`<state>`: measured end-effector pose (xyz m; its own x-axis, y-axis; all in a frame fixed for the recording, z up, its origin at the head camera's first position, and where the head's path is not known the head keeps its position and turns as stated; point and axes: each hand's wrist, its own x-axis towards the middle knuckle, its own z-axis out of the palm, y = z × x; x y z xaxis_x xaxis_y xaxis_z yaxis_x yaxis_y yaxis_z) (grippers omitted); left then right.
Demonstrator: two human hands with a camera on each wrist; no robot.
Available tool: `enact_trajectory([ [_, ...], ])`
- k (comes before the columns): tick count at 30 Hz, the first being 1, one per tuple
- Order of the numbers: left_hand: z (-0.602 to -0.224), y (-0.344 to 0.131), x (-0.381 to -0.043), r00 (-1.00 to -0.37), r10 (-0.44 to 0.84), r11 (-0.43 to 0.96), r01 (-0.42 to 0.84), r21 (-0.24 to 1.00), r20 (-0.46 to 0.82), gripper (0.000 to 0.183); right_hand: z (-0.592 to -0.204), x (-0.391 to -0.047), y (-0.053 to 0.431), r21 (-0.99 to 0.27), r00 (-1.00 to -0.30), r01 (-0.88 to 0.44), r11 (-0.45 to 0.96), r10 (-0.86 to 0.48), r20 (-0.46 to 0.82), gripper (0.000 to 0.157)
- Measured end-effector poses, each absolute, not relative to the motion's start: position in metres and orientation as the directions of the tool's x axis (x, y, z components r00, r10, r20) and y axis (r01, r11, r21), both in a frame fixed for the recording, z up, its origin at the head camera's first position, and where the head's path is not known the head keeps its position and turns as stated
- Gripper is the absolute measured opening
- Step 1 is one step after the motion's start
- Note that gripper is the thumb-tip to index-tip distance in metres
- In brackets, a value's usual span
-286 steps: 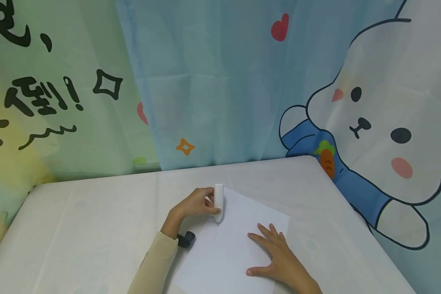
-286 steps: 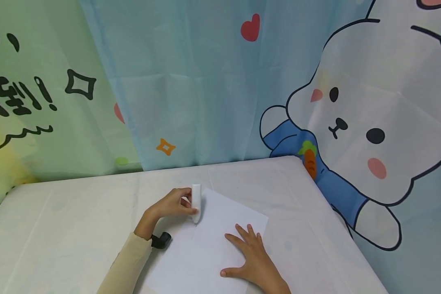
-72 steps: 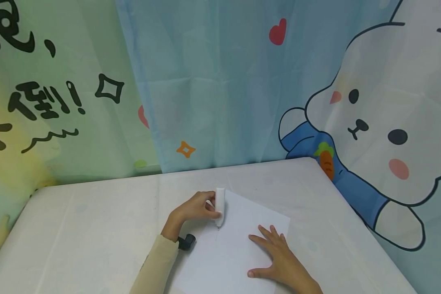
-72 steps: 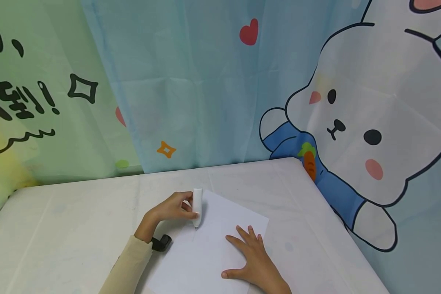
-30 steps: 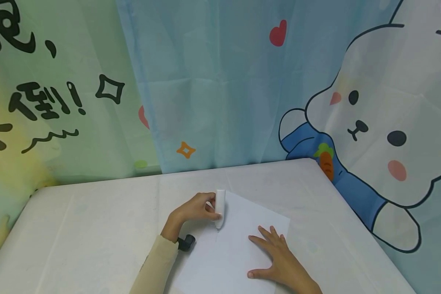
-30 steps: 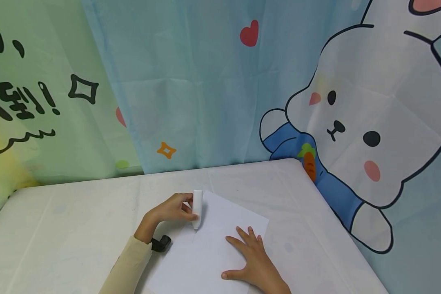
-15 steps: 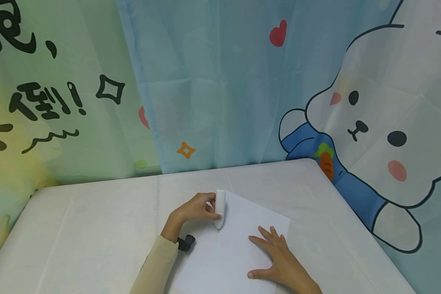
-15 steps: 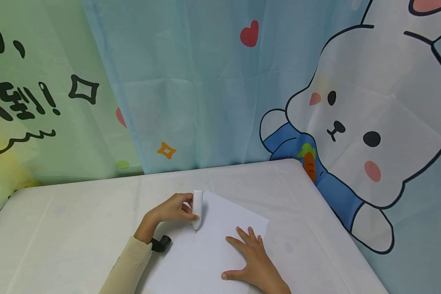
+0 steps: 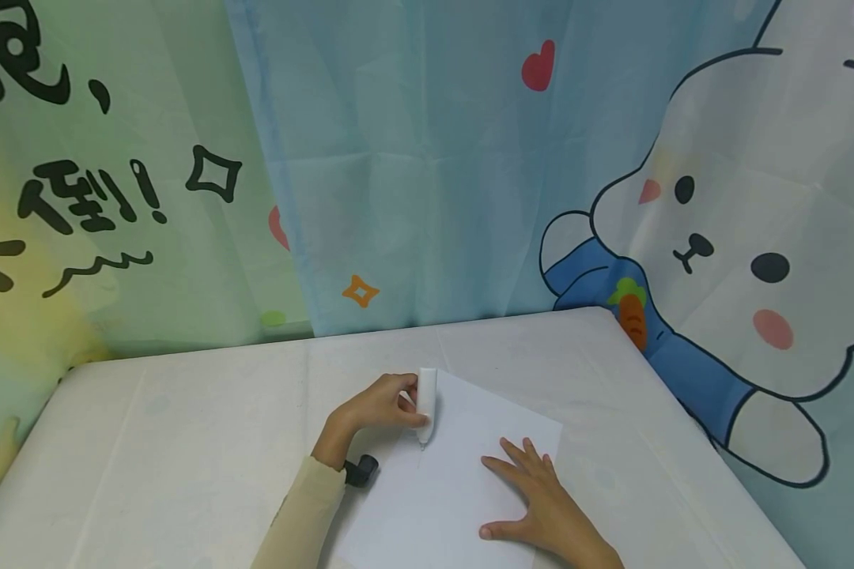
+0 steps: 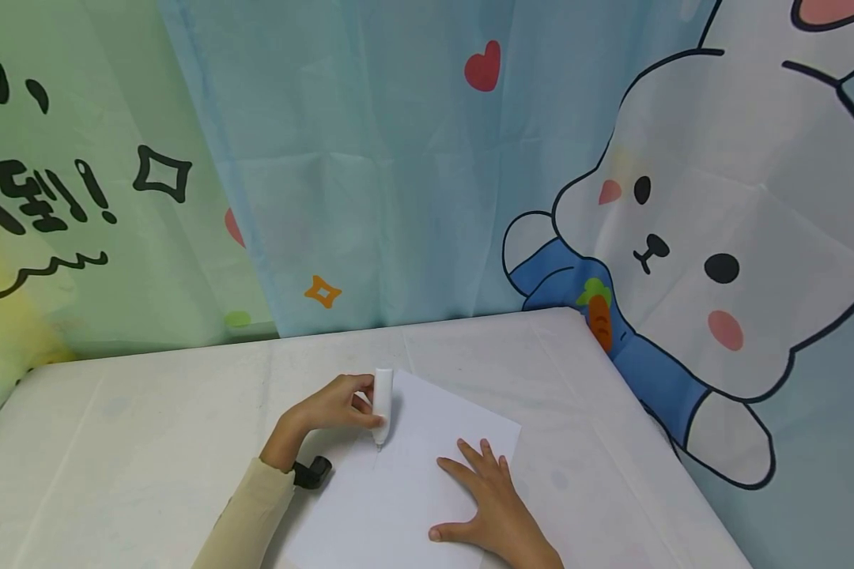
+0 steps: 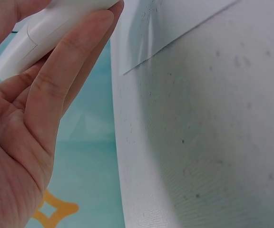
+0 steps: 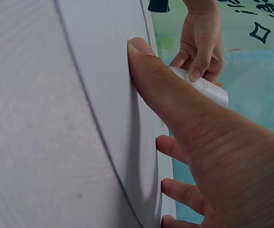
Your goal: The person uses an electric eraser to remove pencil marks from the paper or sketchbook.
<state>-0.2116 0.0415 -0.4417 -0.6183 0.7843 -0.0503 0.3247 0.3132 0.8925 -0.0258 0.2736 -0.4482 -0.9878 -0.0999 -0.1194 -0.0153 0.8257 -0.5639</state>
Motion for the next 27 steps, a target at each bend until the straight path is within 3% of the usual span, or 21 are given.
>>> enact_trajectory([
  [27,-0.4416,0.0406,-0.2109,-0.613,0.788,0.304,0.312,0.9,-0.053,0.025,-0.4484,-0.0256,0.2735,-0.564,-0.988,-0.013,0.826,-0.099,-0.122,0.09],
])
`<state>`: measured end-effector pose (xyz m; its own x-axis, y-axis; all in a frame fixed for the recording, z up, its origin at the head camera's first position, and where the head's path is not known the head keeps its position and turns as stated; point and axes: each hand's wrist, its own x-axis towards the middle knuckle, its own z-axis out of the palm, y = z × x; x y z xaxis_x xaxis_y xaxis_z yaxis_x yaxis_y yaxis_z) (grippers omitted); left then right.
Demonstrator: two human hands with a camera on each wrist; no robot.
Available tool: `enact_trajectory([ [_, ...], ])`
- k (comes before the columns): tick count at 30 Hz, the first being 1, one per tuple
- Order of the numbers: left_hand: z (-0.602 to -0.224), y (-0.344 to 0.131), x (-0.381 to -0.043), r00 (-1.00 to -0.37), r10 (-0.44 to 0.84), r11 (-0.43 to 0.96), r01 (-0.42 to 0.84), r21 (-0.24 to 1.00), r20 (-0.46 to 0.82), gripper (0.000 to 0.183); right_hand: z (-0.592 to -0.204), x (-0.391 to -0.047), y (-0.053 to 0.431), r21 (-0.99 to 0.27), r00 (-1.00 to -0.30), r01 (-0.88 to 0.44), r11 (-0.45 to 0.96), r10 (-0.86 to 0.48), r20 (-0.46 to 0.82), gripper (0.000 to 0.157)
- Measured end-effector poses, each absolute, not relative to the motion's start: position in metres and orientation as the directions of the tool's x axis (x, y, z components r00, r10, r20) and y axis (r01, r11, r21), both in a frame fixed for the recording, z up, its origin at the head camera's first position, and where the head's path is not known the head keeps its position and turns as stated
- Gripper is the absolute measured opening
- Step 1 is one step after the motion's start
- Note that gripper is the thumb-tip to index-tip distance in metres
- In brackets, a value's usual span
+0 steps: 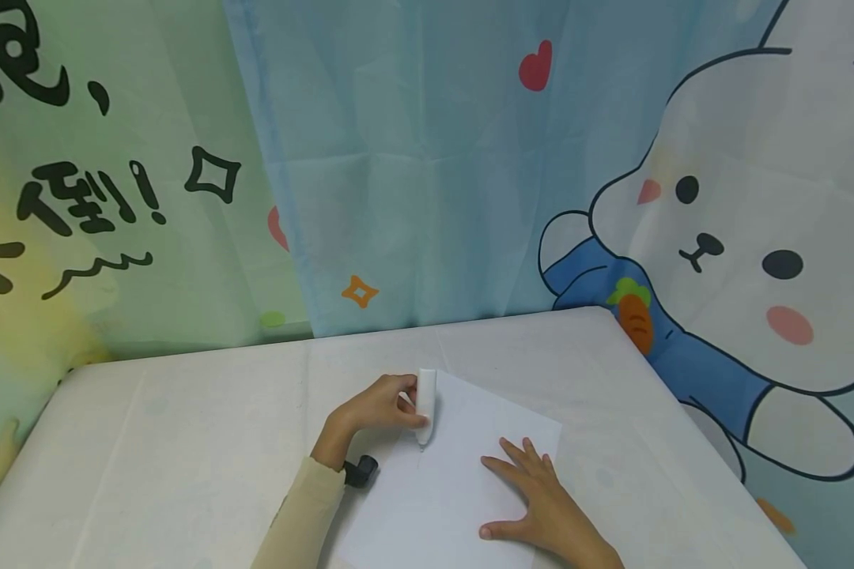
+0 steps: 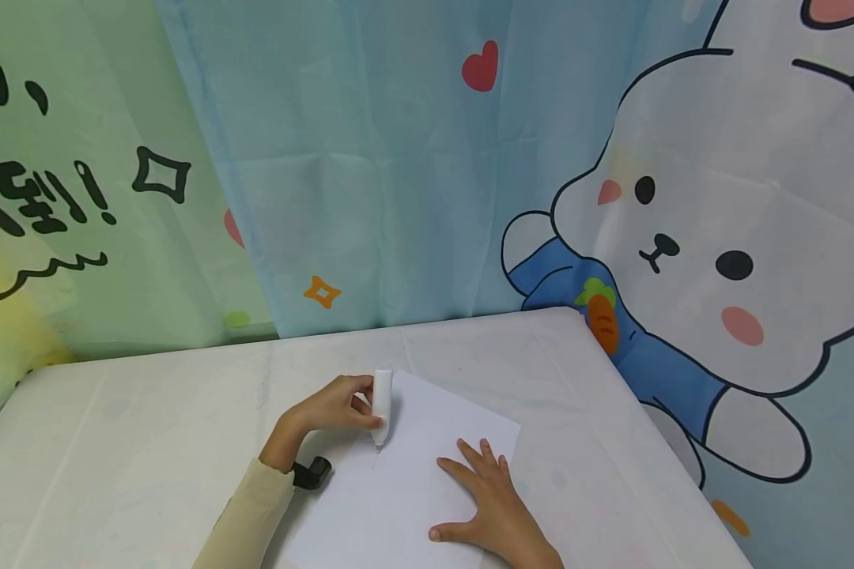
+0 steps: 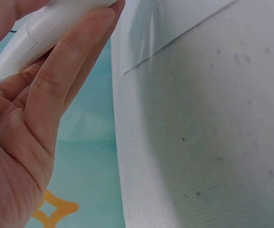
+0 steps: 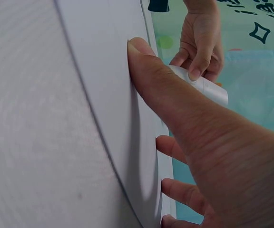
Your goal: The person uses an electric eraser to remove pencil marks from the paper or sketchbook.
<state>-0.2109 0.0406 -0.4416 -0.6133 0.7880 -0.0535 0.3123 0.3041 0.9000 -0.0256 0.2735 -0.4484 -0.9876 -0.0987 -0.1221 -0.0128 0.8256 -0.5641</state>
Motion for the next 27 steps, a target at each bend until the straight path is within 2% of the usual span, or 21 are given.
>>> enact_trajectory([
  [27,-0.4398,0.0396,-0.2104,-0.602,0.796,0.309,0.319,0.896,-0.06,0.026,-0.4467,-0.0238,0.2743,-0.57,-0.986,-0.02,0.822,-0.109,-0.122,0.09],
])
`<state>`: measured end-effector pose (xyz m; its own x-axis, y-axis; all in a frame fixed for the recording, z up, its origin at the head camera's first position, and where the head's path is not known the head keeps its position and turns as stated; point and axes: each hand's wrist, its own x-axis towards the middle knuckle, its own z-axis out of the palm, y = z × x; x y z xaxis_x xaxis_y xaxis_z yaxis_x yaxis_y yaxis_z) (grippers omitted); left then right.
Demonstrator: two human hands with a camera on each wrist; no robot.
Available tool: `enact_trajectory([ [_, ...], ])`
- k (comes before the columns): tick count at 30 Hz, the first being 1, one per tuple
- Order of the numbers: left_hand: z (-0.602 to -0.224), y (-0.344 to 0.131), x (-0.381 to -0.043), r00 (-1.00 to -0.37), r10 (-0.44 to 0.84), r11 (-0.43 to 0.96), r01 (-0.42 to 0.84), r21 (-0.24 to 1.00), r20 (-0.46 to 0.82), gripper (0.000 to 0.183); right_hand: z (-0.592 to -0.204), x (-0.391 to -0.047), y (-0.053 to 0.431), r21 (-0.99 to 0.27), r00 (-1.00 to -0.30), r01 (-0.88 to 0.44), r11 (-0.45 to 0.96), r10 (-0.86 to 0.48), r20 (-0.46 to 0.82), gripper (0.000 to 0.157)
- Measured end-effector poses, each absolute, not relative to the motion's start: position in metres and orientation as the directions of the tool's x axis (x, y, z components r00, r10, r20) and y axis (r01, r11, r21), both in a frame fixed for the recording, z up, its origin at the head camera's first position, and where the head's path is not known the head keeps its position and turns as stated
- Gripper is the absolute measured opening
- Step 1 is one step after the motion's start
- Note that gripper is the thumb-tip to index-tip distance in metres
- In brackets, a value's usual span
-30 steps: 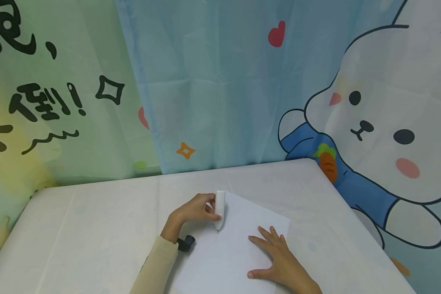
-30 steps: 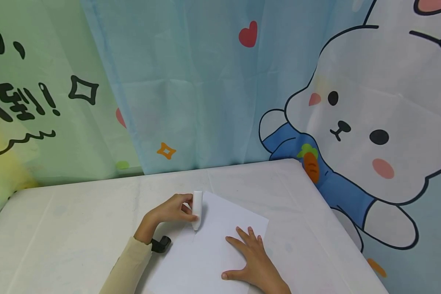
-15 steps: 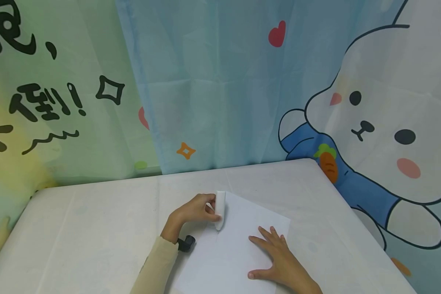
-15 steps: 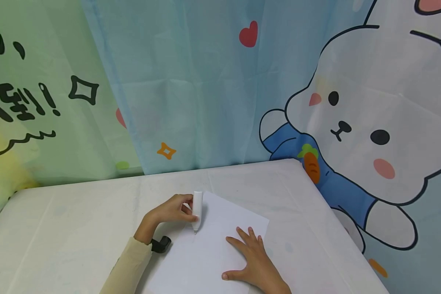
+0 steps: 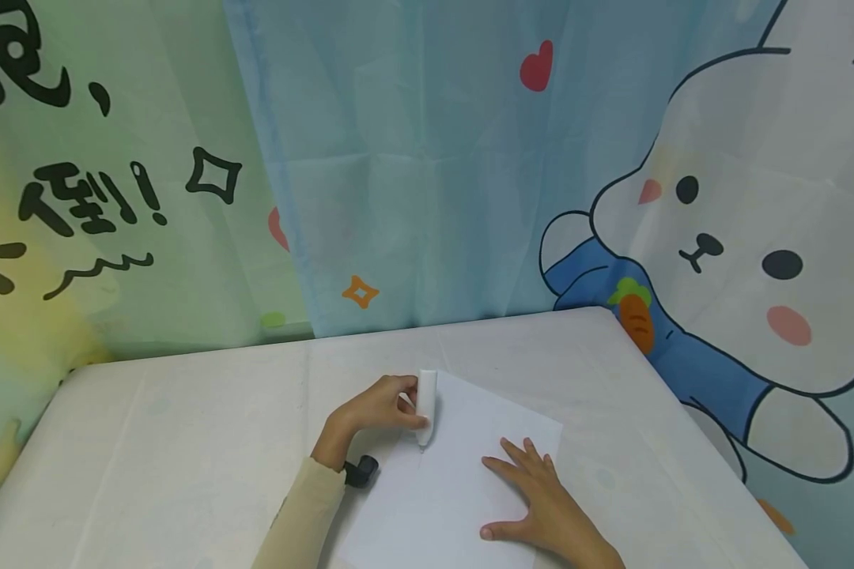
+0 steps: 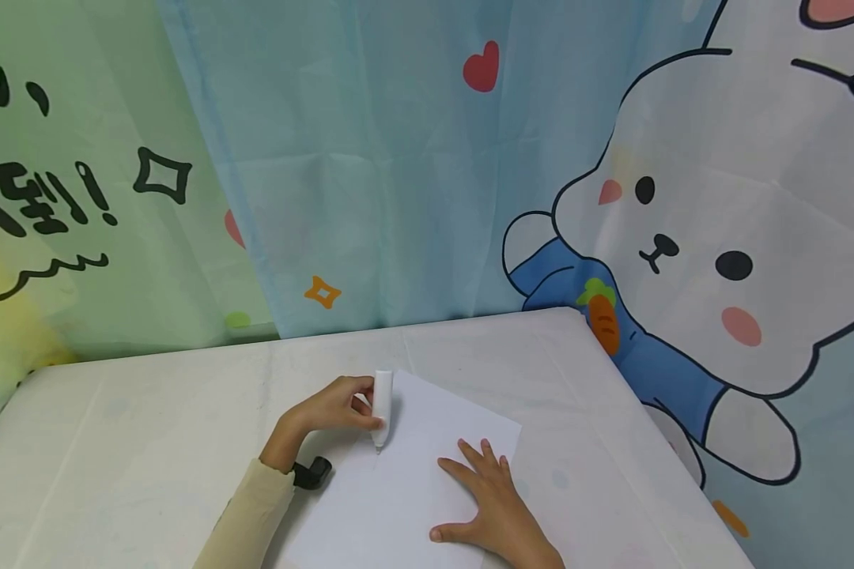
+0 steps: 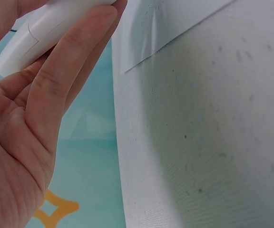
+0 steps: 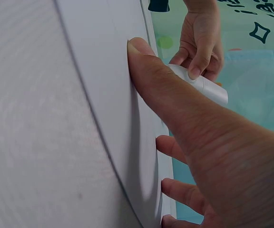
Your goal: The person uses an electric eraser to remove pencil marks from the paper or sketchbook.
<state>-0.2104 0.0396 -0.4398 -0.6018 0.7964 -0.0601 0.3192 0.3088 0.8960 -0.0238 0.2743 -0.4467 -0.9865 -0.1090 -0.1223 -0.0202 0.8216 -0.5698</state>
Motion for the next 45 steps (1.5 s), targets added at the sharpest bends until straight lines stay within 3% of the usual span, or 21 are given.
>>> enact_trajectory([
  [45,-0.4406,0.0395,-0.2093,-0.584,0.81,0.312,0.344,0.886,-0.058,0.027,-0.4471,-0.0225,0.2735,-0.572,-0.988,-0.014,0.82,-0.101,-0.12,0.09],
])
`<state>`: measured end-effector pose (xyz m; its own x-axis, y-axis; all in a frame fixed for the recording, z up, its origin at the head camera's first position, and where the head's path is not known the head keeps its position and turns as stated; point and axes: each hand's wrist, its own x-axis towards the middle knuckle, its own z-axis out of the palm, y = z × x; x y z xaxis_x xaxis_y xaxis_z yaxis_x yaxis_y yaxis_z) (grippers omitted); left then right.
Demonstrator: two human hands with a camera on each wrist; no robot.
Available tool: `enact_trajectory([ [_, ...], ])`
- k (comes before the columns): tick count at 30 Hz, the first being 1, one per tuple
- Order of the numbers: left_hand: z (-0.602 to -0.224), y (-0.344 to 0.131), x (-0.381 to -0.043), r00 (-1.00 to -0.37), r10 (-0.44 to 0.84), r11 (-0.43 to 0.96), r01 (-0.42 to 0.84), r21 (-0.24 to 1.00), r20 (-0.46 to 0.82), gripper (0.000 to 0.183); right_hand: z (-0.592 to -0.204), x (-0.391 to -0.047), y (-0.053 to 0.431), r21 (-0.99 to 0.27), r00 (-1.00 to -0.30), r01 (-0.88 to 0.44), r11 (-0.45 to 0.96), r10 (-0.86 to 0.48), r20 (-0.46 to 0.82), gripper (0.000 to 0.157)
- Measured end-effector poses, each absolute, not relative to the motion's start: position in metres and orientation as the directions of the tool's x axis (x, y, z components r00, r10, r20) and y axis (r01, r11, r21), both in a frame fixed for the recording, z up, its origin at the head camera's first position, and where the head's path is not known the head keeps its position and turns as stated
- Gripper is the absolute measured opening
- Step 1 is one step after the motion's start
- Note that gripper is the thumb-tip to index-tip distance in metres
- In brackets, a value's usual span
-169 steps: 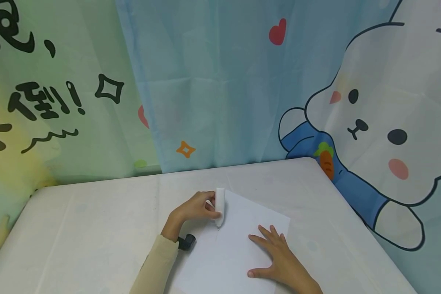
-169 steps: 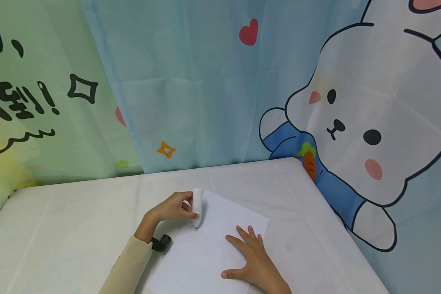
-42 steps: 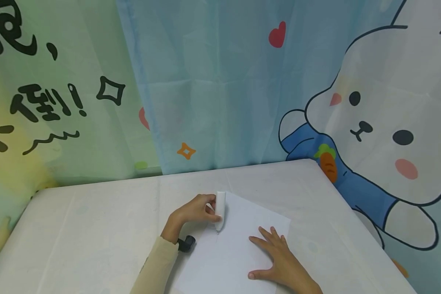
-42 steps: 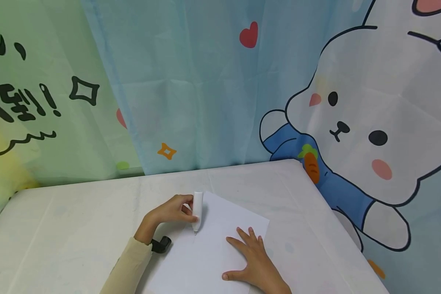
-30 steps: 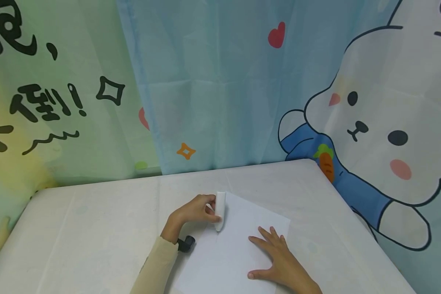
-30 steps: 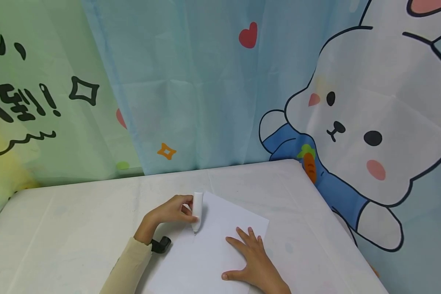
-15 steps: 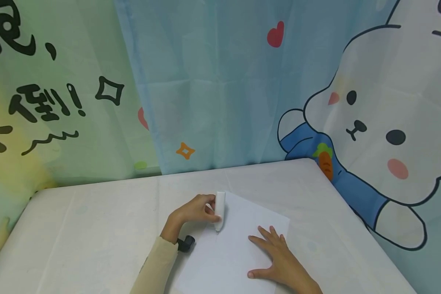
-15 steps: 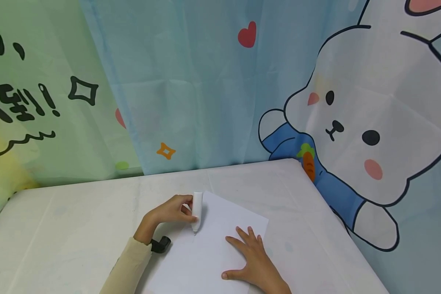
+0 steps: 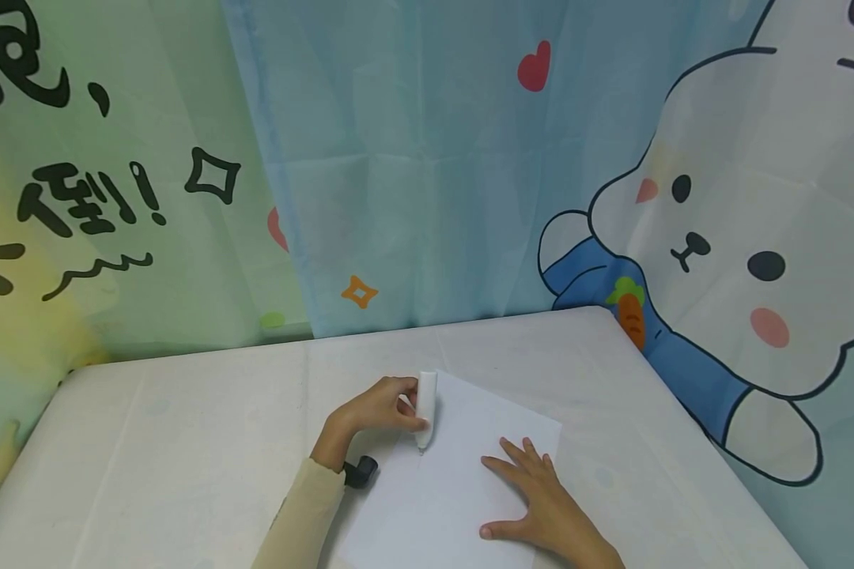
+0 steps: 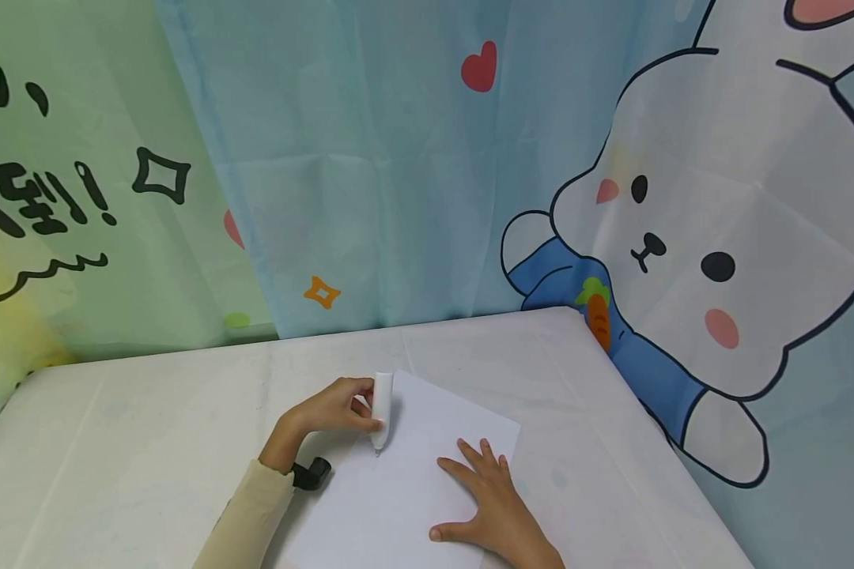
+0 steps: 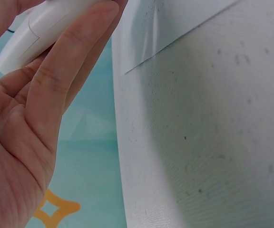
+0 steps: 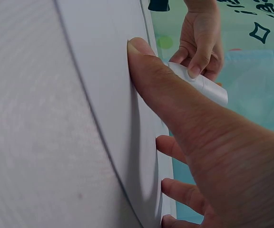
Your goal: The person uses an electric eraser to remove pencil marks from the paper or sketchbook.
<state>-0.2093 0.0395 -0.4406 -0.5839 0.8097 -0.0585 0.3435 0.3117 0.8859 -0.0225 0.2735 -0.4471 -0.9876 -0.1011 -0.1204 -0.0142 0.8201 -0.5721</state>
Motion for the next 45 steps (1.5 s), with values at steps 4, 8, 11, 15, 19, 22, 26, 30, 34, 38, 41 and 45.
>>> enact_trajectory([
  [4,-0.4402,0.0394,-0.2088,-0.583,0.811,0.311,0.347,0.885,-0.057,0.026,-0.447,-0.0228,0.2734,-0.568,-0.986,-0.008,0.823,-0.1,-0.13,0.09],
  [8,-0.4403,0.0392,-0.2086,-0.581,0.812,0.309,0.345,0.886,-0.057,0.025,-0.4468,-0.0227,0.2735,-0.564,-0.985,-0.002,0.826,-0.1,-0.143,0.09],
  [11,-0.4406,0.0392,-0.2088,-0.581,0.812,0.31,0.343,0.887,-0.059,0.025,-0.4467,-0.0219,0.2741,-0.557,-0.984,-0.009,0.831,-0.106,-0.142,0.09],
  [15,-0.4406,0.0392,-0.2089,-0.582,0.811,0.313,0.342,0.886,-0.062,0.026,-0.4472,-0.0221,0.2743,-0.561,-0.985,-0.014,0.828,-0.108,-0.134,0.09],
  [19,-0.4403,0.0392,-0.2085,-0.581,0.811,0.314,0.343,0.885,-0.062,0.026,-0.4478,-0.0231,0.274,-0.566,-0.986,-0.013,0.824,-0.103,-0.128,0.09],
  [22,-0.44,0.0391,-0.2081,-0.58,0.812,0.311,0.34,0.887,-0.063,0.025,-0.4484,-0.0233,0.274,-0.564,-0.987,-0.008,0.826,-0.098,-0.129,0.09],
  [26,-0.4397,0.0392,-0.208,-0.582,0.811,0.306,0.337,0.891,-0.058,0.025,-0.4483,-0.0234,0.274,-0.562,-0.985,-0.001,0.827,-0.097,-0.142,0.091],
  [30,-0.4399,0.0394,-0.2084,-0.586,0.809,0.301,0.342,0.89,-0.048,0.024,-0.447,-0.0241,0.2734,-0.552,-0.982,0.015,0.833,-0.091,-0.164,0.091],
  [34,-0.4404,0.0393,-0.2088,-0.595,0.803,0.303,0.351,0.886,-0.039,0.024,-0.4464,-0.0243,0.2728,-0.551,-0.981,0.026,0.834,-0.086,-0.176,0.091],
  [38,-0.4413,0.0392,-0.2093,-0.603,0.797,0.303,0.363,0.881,-0.025,0.024,-0.4465,-0.024,0.2728,-0.558,-0.983,0.017,0.83,-0.09,-0.163,0.09],
  [41,-0.442,0.0393,-0.2097,-0.61,0.792,0.303,0.369,0.879,-0.017,0.024,-0.4465,-0.0242,0.273,-0.562,-0.984,0.008,0.827,-0.095,-0.154,0.09],
  [45,-0.4419,0.0397,-0.21,-0.619,0.785,0.3,0.367,0.88,-0.01,0.024,-0.4467,-0.0249,0.2735,-0.569,-0.983,0.008,0.823,-0.099,-0.157,0.09],
])
